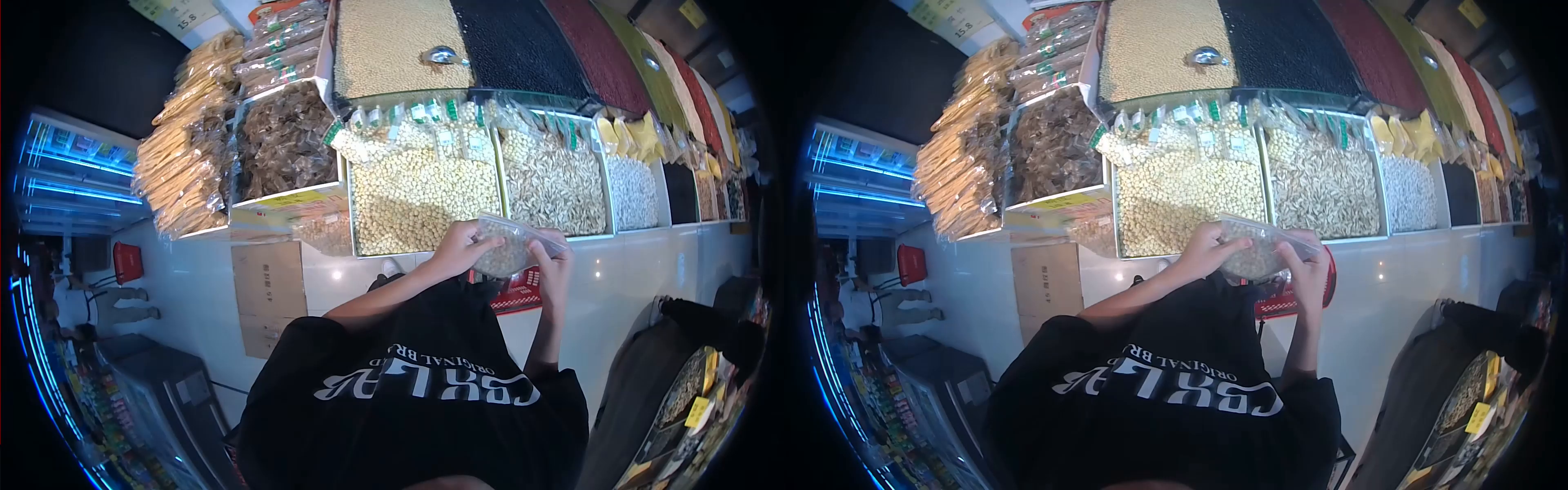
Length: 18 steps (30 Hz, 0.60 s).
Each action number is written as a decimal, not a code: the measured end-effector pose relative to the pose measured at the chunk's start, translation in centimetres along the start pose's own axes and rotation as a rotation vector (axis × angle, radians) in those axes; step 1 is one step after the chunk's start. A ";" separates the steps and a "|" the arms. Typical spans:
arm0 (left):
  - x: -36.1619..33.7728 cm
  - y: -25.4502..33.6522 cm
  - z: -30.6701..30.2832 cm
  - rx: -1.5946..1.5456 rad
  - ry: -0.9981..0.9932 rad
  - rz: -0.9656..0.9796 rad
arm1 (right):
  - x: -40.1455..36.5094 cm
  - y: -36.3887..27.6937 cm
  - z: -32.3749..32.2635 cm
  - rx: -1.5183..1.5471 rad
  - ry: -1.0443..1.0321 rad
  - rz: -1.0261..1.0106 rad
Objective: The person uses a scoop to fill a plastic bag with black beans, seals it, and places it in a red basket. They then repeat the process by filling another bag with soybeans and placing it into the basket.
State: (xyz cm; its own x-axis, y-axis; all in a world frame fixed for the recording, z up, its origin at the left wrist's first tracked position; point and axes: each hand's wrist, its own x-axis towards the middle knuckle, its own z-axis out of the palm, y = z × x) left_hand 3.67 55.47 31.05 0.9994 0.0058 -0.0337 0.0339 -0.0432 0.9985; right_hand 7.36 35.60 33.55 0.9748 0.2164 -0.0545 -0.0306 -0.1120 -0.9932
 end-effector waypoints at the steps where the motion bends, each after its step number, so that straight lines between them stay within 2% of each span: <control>1: 0.5 -0.1 0.8 0.035 -0.034 0.001 | -0.5 0.6 -1.2 -0.004 0.032 0.005; 3: 1.6 0.2 2.2 0.159 -0.159 -0.043 | -2.0 1.0 -2.7 -0.014 0.154 0.013; 4: 2.1 0.6 3.0 0.048 -0.215 -0.065 | -2.8 1.3 -3.4 -0.037 0.189 0.013; 6: 3.1 -1.0 4.8 -0.005 -0.272 0.073 | -4.3 2.2 -5.1 -0.089 0.259 0.021; 8: 3.3 -1.5 5.0 -0.010 -0.339 -0.058 | -5.9 5.0 -6.9 -0.234 0.292 -0.003; 9: 3.1 -2.8 4.6 0.016 -0.373 -0.069 | -6.6 6.6 -7.7 -0.495 0.336 -0.056; 10: 3.0 -4.5 4.1 0.045 -0.401 -0.079 | -7.2 8.5 -8.5 -0.603 0.346 -0.019; 12: 2.0 -6.1 2.5 0.187 -0.495 -0.244 | -8.2 13.5 -9.9 -0.653 0.406 -0.002; 14: 1.0 -9.5 -0.1 0.548 -0.707 -0.309 | -9.1 18.2 -11.6 -0.658 0.472 0.085; 16: -1.7 -9.4 -1.4 0.680 -0.669 -0.397 | -10.0 23.0 -13.3 -0.696 0.498 0.173; 18: -3.0 -12.0 -3.2 0.838 -0.700 -0.536 | -10.8 27.5 -14.9 -0.775 0.485 0.259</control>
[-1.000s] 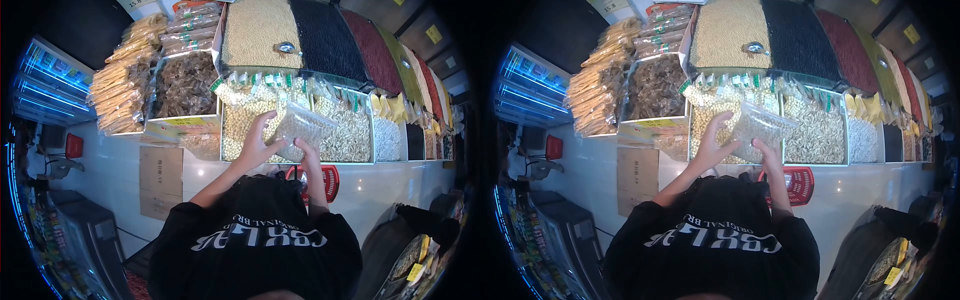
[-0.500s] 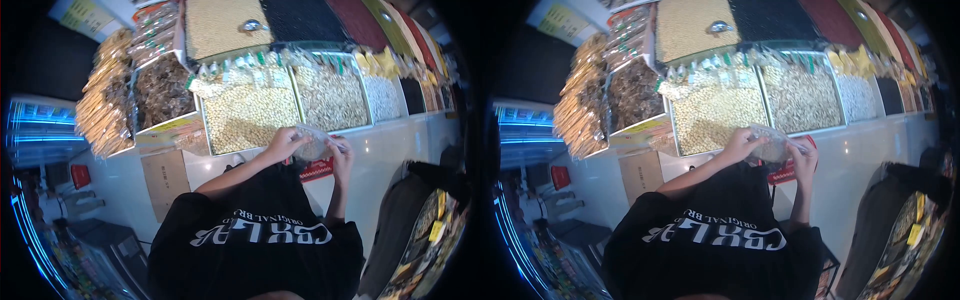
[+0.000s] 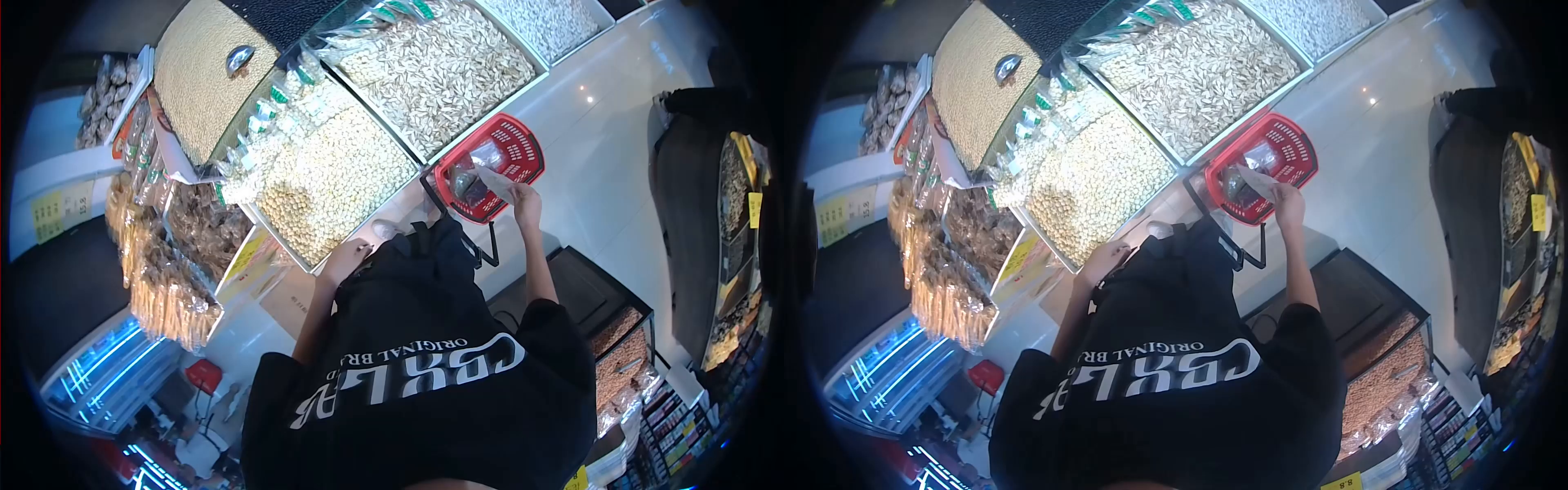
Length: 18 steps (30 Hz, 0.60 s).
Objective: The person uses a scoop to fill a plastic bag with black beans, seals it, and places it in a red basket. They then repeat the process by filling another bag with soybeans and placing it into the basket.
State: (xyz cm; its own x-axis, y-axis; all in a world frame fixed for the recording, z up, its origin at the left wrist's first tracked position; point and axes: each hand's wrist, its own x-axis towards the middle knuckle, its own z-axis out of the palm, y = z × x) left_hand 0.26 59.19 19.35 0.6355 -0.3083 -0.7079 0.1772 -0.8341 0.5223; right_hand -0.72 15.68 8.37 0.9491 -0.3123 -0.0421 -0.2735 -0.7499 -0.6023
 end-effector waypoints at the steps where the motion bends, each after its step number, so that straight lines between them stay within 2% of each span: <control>1: 0.3 -1.8 1.0 0.055 -0.030 -0.085 | 0.0 1.4 0.7 -0.003 -0.043 0.067; 4: 0.0 -6.5 4.6 0.003 0.131 -0.145 | 0.2 4.0 2.6 -0.029 -0.106 0.137; 7: -1.4 -7.7 7.0 -0.134 0.105 -0.298 | 0.5 5.9 5.3 0.033 -0.135 0.123; 8: -2.0 -8.2 8.1 -0.182 0.106 -0.347 | 0.3 6.9 7.3 0.014 -0.213 0.119; 10: -3.0 -9.3 10.6 -0.219 0.160 -0.299 | -0.6 8.7 10.4 -0.033 -0.373 0.101; 11: -3.4 -9.7 11.9 -0.263 0.193 -0.295 | -1.5 7.9 11.3 -0.022 -0.423 0.209; 13: -4.1 -10.1 13.8 -0.306 0.251 -0.304 | -3.6 8.4 15.7 0.064 -0.516 0.144; 14: -4.5 -10.1 14.4 -0.306 0.274 -0.317 | -3.9 5.2 14.9 0.106 -0.577 0.118; 16: -5.1 -10.0 15.7 -0.324 0.310 -0.344 | -5.2 1.6 14.6 0.558 -0.652 0.199; 18: -5.8 -10.2 17.2 -0.364 0.323 -0.370 | -5.1 -3.9 10.9 0.622 -0.747 0.271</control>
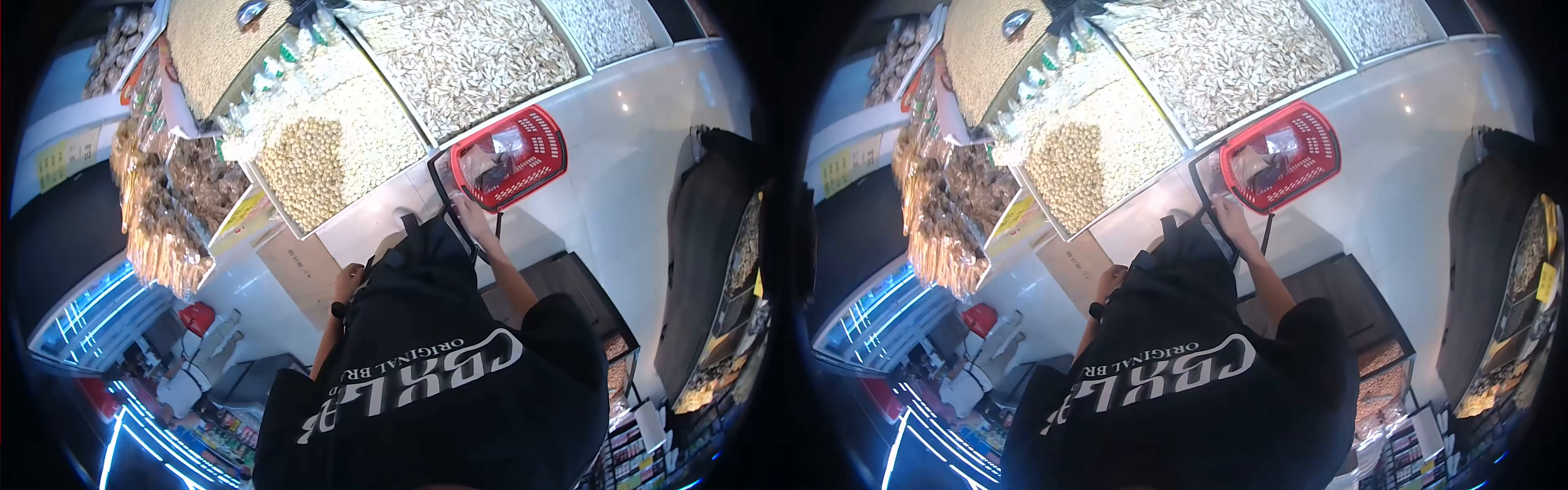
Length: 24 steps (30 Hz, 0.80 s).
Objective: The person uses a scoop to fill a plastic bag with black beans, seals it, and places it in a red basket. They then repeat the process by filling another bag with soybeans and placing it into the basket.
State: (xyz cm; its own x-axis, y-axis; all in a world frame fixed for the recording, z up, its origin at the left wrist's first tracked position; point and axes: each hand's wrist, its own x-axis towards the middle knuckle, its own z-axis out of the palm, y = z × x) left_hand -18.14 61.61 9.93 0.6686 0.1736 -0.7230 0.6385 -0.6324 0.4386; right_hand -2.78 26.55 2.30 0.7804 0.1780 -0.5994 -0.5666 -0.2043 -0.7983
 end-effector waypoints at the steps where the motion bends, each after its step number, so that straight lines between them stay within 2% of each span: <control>1: -0.4 -0.7 0.7 -0.014 0.013 0.002 | -0.7 -1.4 0.5 0.035 -0.040 0.013; 2: -0.7 -1.5 1.4 -0.032 0.027 0.004 | -1.3 -2.2 1.1 0.066 -0.080 0.026; 3: -1.0 -2.5 2.3 -0.051 0.041 0.007 | -1.7 -1.2 2.4 0.152 -0.027 0.085; 6: -3.1 -4.0 4.7 -0.056 0.063 -0.017 | -2.6 -1.0 2.9 0.084 -0.207 0.254; 10: -5.6 -6.1 7.6 -0.070 0.091 0.099 | -3.2 1.7 5.4 -0.007 -0.096 0.175; 12: -6.2 -8.8 9.5 -0.058 0.106 0.173 | -1.6 6.5 5.9 -0.293 -0.070 -0.136; 14: -7.6 -8.9 10.2 -0.093 0.163 0.128 | -1.6 6.5 8.0 -0.208 0.002 -0.198; 15: -8.6 -8.7 10.5 -0.105 0.191 0.106 | 0.7 9.8 7.3 -0.250 -0.014 -0.144; 17: -10.5 -8.5 11.7 -0.250 0.254 0.083 | 0.1 8.8 8.4 -0.169 -0.003 -0.044; 19: -11.7 -8.0 12.6 -0.317 0.300 0.071 | -0.8 7.6 8.8 -0.130 -0.091 0.082; 22: -13.6 -5.9 14.7 -0.310 0.329 0.090 | -1.3 7.3 9.0 -0.145 -0.173 0.176; 24: -14.0 -3.7 15.9 -0.293 0.360 0.155 | -0.8 9.1 7.8 -0.243 -0.190 0.144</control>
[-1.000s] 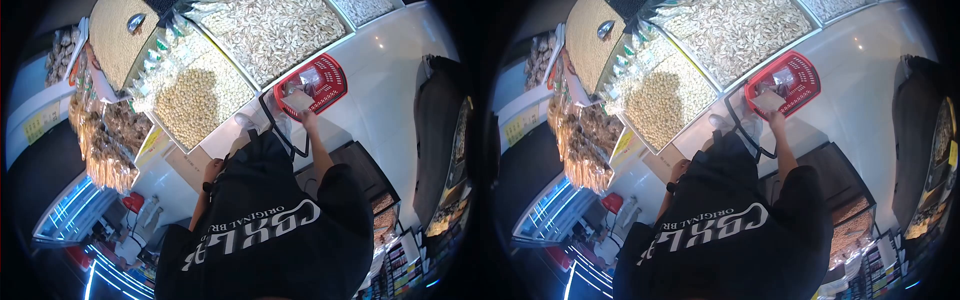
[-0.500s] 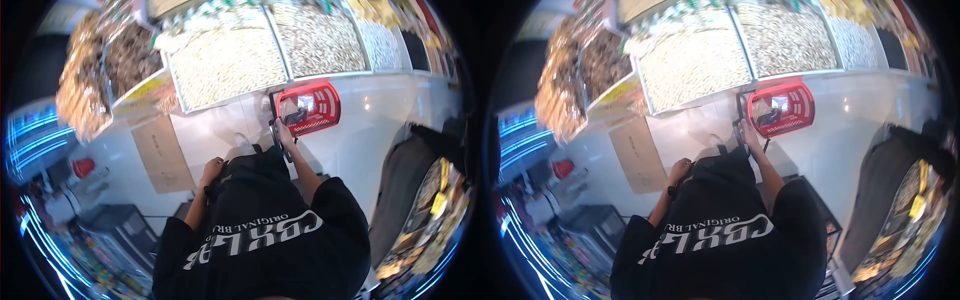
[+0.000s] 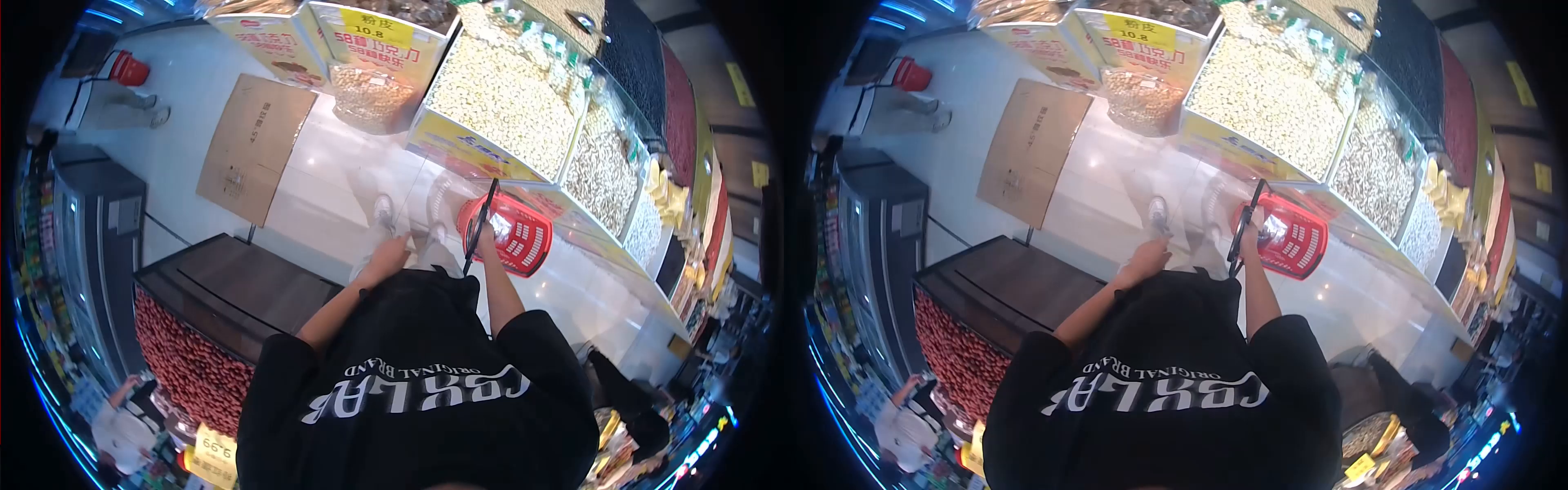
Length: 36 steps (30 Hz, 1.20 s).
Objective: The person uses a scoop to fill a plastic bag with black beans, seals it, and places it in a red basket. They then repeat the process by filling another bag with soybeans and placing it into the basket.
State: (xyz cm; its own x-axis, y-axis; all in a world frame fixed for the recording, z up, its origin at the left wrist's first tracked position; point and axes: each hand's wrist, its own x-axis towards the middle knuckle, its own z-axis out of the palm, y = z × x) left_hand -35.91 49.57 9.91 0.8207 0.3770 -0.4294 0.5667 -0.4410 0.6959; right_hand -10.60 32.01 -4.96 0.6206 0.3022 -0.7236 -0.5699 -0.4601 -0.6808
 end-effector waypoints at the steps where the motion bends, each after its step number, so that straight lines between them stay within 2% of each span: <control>1: 0.1 1.4 0.6 0.011 -0.027 0.028 | 0.3 1.3 -0.5 -0.042 0.001 -0.013; 3: 0.3 4.6 1.7 0.045 -0.095 0.092 | 0.1 4.9 -1.7 0.128 -0.081 0.030; 4: 0.6 5.7 2.8 0.097 0.004 0.214 | -0.3 6.1 -2.6 0.219 -0.117 0.049; 6: 1.4 7.9 5.2 0.207 0.191 0.476 | -5.6 4.3 -2.6 -0.399 -0.099 -0.269; 7: 1.4 9.8 5.7 0.431 0.263 0.620 | -7.0 4.9 -3.5 -0.305 -0.172 -0.357; 8: 1.6 11.3 6.7 0.524 0.238 0.739 | -8.2 5.9 -4.7 -0.210 -0.242 -0.440; 10: 1.7 14.2 9.6 0.698 0.174 0.979 | -9.4 8.7 -6.6 -0.137 -0.216 -0.465; 11: 1.3 15.5 11.7 0.769 0.207 1.024 | -10.0 9.7 -8.1 -0.099 -0.199 -0.476; 14: 0.3 20.8 16.5 0.936 -0.073 0.925 | -14.0 11.2 -14.0 -0.248 -0.251 -0.505; 15: 0.6 21.2 18.9 0.825 -0.121 0.878 | -15.4 11.0 -15.7 -0.383 -0.265 -0.379; 17: 1.7 20.3 23.7 0.598 -0.190 0.748 | -19.5 9.4 -17.3 -0.280 -0.148 -0.391; 18: 1.4 21.1 23.9 0.633 -0.229 0.736 | -20.8 9.2 -17.7 -0.235 -0.104 -0.398; 19: 0.6 21.8 23.3 0.667 -0.269 0.715 | -21.1 10.0 -18.2 -0.118 -0.186 -0.419; 20: -0.1 21.8 22.9 0.701 -0.307 0.689 | -21.3 10.4 -18.6 -0.241 -0.263 -0.446; 22: -2.1 20.6 23.1 0.677 -0.240 0.660 | -21.4 10.4 -18.7 -0.491 -0.421 -0.508; 23: -3.1 20.0 23.2 0.668 -0.204 0.647 | -24.3 6.9 -18.5 -0.618 -0.461 -0.357; 26: -5.3 19.5 23.5 0.777 -0.158 0.532 | -27.5 5.4 -17.3 -0.656 -0.443 -0.510; 27: -5.8 19.4 23.7 0.691 -0.139 0.530 | -26.7 7.0 -16.9 -0.607 -0.449 -0.541; 30: -7.2 18.4 25.5 0.607 -0.171 0.389 | -24.3 11.6 -17.2 -0.832 -0.545 -0.595; 31: -8.0 16.9 27.3 0.492 -0.054 0.372 | -23.6 13.5 -17.4 -0.848 -0.579 -0.613; 34: -10.9 17.1 28.4 0.371 0.059 0.326 | -26.3 10.7 -18.1 -1.074 -0.640 -0.522; 35: -11.5 17.5 28.8 0.366 0.071 0.278 | -26.4 10.1 -18.2 -1.131 -0.693 -0.378; 36: -11.7 18.1 29.3 0.368 0.082 0.233 | -26.5 9.5 -18.5 -1.151 -0.725 -0.359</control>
State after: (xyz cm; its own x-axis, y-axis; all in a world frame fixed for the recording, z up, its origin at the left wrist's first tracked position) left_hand -33.15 13.32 10.64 0.9295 0.2899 -0.2282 0.3678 -0.7768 0.5112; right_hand -22.49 4.19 9.85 0.0231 0.7425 -0.6695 0.5315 -0.5763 -0.6208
